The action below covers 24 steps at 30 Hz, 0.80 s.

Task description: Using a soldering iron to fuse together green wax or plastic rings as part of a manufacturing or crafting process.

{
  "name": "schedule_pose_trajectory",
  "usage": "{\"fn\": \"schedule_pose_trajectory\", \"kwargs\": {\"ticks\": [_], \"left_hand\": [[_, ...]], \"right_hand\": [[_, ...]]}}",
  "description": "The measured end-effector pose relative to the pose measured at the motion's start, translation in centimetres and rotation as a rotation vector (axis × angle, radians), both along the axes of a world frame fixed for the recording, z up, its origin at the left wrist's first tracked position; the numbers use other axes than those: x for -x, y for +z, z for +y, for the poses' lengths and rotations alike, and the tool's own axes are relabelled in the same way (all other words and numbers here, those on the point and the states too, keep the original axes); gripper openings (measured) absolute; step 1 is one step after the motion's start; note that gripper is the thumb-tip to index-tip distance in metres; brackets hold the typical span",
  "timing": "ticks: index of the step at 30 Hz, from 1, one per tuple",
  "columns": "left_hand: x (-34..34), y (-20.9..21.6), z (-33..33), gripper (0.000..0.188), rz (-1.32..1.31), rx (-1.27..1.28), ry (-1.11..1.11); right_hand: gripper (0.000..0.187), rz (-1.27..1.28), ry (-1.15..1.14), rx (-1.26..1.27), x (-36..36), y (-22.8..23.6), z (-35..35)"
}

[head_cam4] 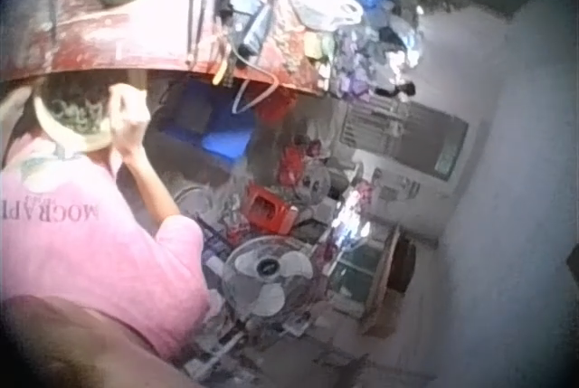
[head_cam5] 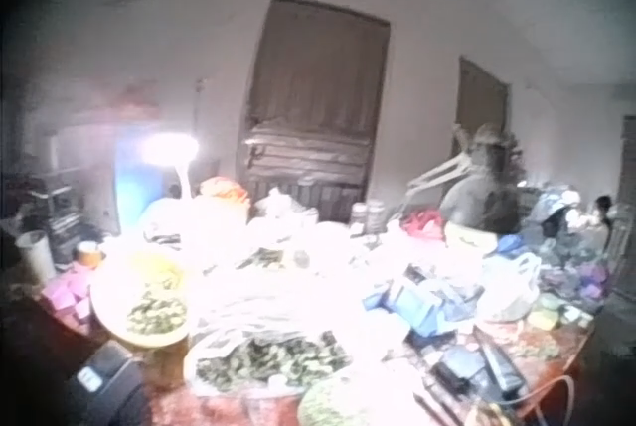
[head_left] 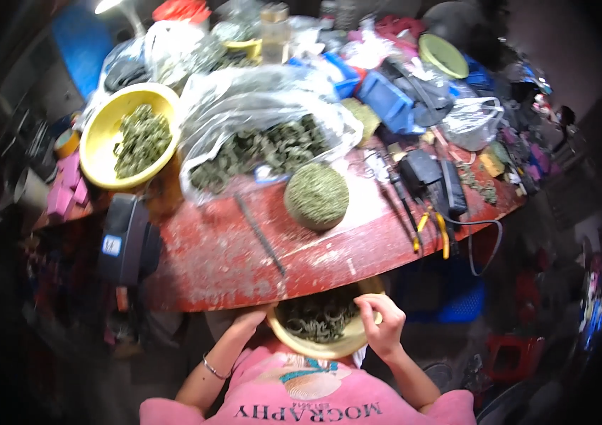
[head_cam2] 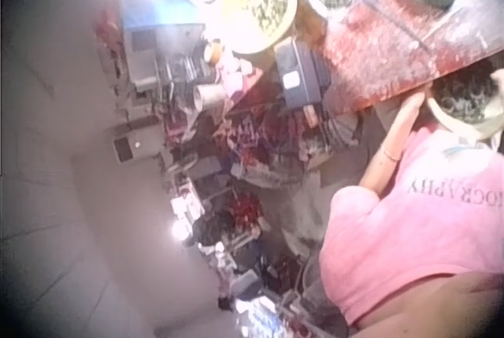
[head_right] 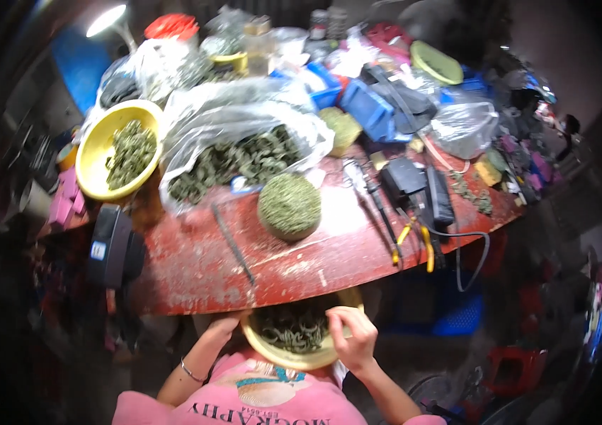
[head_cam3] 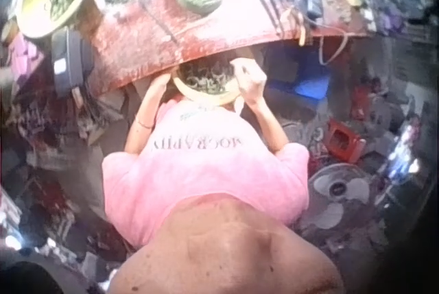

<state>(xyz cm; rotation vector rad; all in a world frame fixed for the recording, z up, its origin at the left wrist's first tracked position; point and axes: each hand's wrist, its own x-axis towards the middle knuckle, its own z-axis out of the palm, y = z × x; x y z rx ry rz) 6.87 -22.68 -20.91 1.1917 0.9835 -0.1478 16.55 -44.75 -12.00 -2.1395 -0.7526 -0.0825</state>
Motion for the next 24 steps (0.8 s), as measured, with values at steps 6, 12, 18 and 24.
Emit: {"fn": "schedule_pose_trajectory", "kwargs": {"ticks": [6, 12, 18, 24], "left_hand": [[-2.0, -3.0, -3.6, 0.03, -0.019, 0.212, -0.622], [-4.6, 0.7, -7.0, 0.042, -0.322, 0.114, -1.026], [-2.5, 15.6, -3.9, 0.029, -0.851, -0.114, -1.377], [3.1, 26.6, 0.3, 0.014, -1.982, 0.081, -0.927]], "right_hand": [[0.039, 0.186, -0.542, 0.319, 2.6, -4.1, -9.1], [0.023, 0.939, -0.591, -0.07, 6.1, -4.2, -17.9], [0.017, 0.881, -0.707, 0.026, 7.4, -1.6, -22.9], [0.019, 0.797, -0.586, -0.018, 6.3, 0.5, -22.5]]}}
